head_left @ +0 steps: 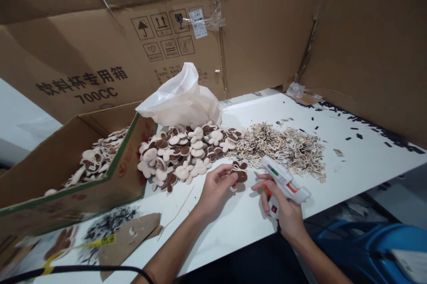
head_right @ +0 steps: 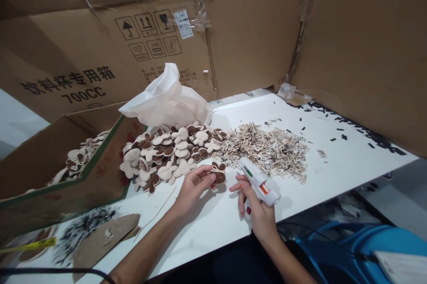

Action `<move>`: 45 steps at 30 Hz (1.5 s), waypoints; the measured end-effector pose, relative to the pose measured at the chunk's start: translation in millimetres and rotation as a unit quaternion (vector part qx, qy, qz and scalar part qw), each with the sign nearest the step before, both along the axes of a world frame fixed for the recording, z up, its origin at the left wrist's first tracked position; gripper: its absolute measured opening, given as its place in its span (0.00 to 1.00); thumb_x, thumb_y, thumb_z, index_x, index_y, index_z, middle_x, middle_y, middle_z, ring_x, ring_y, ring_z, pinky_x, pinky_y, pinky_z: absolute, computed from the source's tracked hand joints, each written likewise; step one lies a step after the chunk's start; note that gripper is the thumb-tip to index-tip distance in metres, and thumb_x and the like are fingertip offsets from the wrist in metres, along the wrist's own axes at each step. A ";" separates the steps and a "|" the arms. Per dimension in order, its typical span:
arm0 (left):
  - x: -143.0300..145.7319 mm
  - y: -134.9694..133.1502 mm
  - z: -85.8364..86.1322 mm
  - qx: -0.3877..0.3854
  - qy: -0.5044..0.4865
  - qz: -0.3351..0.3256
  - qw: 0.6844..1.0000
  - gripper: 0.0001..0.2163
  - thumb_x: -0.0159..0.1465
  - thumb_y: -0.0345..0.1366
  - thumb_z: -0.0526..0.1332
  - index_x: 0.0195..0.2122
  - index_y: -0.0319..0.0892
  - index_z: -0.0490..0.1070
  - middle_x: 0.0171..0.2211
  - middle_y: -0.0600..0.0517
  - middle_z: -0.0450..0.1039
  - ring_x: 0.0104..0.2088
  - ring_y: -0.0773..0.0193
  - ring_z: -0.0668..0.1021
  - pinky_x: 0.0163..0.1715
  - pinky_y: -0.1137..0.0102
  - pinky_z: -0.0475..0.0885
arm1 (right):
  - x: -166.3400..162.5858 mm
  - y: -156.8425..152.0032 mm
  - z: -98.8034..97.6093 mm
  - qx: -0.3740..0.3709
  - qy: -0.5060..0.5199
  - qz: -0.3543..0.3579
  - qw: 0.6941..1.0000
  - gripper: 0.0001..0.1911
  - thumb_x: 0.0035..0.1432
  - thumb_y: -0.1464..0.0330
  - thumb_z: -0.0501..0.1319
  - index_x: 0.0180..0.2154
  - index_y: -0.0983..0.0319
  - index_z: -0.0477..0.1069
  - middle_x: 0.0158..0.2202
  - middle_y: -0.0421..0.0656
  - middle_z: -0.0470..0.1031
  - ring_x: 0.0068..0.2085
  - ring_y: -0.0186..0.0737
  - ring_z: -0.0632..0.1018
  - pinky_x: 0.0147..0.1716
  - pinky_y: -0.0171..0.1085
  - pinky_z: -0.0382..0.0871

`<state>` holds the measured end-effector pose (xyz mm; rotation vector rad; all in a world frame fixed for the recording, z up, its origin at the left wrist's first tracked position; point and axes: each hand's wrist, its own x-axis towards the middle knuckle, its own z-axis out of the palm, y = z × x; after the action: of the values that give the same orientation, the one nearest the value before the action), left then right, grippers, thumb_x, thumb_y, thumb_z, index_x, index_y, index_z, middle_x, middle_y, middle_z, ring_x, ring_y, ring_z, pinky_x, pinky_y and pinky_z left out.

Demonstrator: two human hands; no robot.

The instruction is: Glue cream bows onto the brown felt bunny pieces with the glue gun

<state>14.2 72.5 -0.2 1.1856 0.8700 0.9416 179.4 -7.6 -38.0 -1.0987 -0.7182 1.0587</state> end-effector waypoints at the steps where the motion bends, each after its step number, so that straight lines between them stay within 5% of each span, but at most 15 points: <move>1: 0.0 -1.5 0.6 0.000 0.003 -0.026 1.000 0.13 0.60 0.43 0.71 0.42 0.40 0.79 0.33 0.48 0.78 0.30 0.64 0.76 0.32 0.70 0.71 | 1.1 1.4 0.2 0.000 0.010 -0.010 1.000 0.20 0.65 0.53 0.62 0.48 0.61 0.71 0.35 0.46 0.81 0.17 0.32 0.67 0.16 0.35 0.62; 9: -1.0 -7.1 1.4 -0.009 0.017 -0.128 0.992 0.19 0.59 0.45 0.73 0.47 0.39 0.79 0.32 0.47 0.77 0.30 0.65 0.77 0.34 0.69 0.72 | 2.5 5.5 -1.3 -0.010 -0.016 -0.020 1.000 0.19 0.62 0.52 0.66 0.42 0.62 0.74 0.15 0.35 0.68 0.18 0.37 0.70 0.20 0.35 0.66; 24: -7.0 -2.2 3.1 0.002 0.043 -0.166 0.985 0.16 0.61 0.43 0.72 0.45 0.40 0.76 0.37 0.48 0.78 0.30 0.68 0.75 0.32 0.72 0.70 | -0.6 6.0 2.2 -0.041 -0.021 -0.056 0.997 0.21 0.57 0.49 0.69 0.35 0.61 0.74 0.13 0.36 0.69 0.16 0.37 0.69 0.19 0.34 0.63; 28: -9.2 2.8 2.5 0.068 0.099 -0.094 0.988 0.10 0.67 0.41 0.64 0.44 0.41 0.74 0.36 0.48 0.78 0.31 0.66 0.75 0.31 0.71 0.69 | -1.5 6.1 7.0 -0.043 -0.016 -0.084 0.995 0.22 0.57 0.48 0.69 0.35 0.61 0.74 0.13 0.36 0.69 0.16 0.36 0.69 0.20 0.34 0.64; 31: -10.4 6.9 -3.0 0.208 0.255 0.007 0.944 0.06 0.68 0.38 0.61 0.40 0.43 0.74 0.30 0.52 0.74 0.29 0.64 0.72 0.31 0.69 0.66 | -1.8 6.4 8.6 -0.043 -0.007 -0.093 0.995 0.21 0.56 0.49 0.70 0.35 0.60 0.73 0.14 0.35 0.69 0.16 0.35 0.68 0.20 0.33 0.62; 35: -12.8 9.8 -8.1 0.353 0.371 0.012 0.859 0.05 0.68 0.32 0.59 0.42 0.45 0.74 0.37 0.51 0.75 0.36 0.61 0.74 0.38 0.66 0.68 | -2.0 6.5 9.3 -0.041 -0.007 -0.091 0.995 0.22 0.57 0.48 0.69 0.36 0.61 0.73 0.13 0.35 0.69 0.17 0.35 0.68 0.21 0.33 0.62; 45: -13.7 11.2 -10.3 0.405 0.428 0.013 0.808 0.09 0.69 0.31 0.58 0.48 0.47 0.72 0.45 0.49 0.74 0.48 0.55 0.75 0.46 0.61 0.72 | -2.1 6.4 7.4 -0.035 0.007 -0.088 0.995 0.22 0.57 0.49 0.69 0.36 0.62 0.74 0.14 0.35 0.69 0.16 0.34 0.67 0.18 0.33 0.62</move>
<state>0.5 83.7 -10.5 2.4637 1.2220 0.7928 177.3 -1.2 -30.6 -1.1909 -0.5642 0.9458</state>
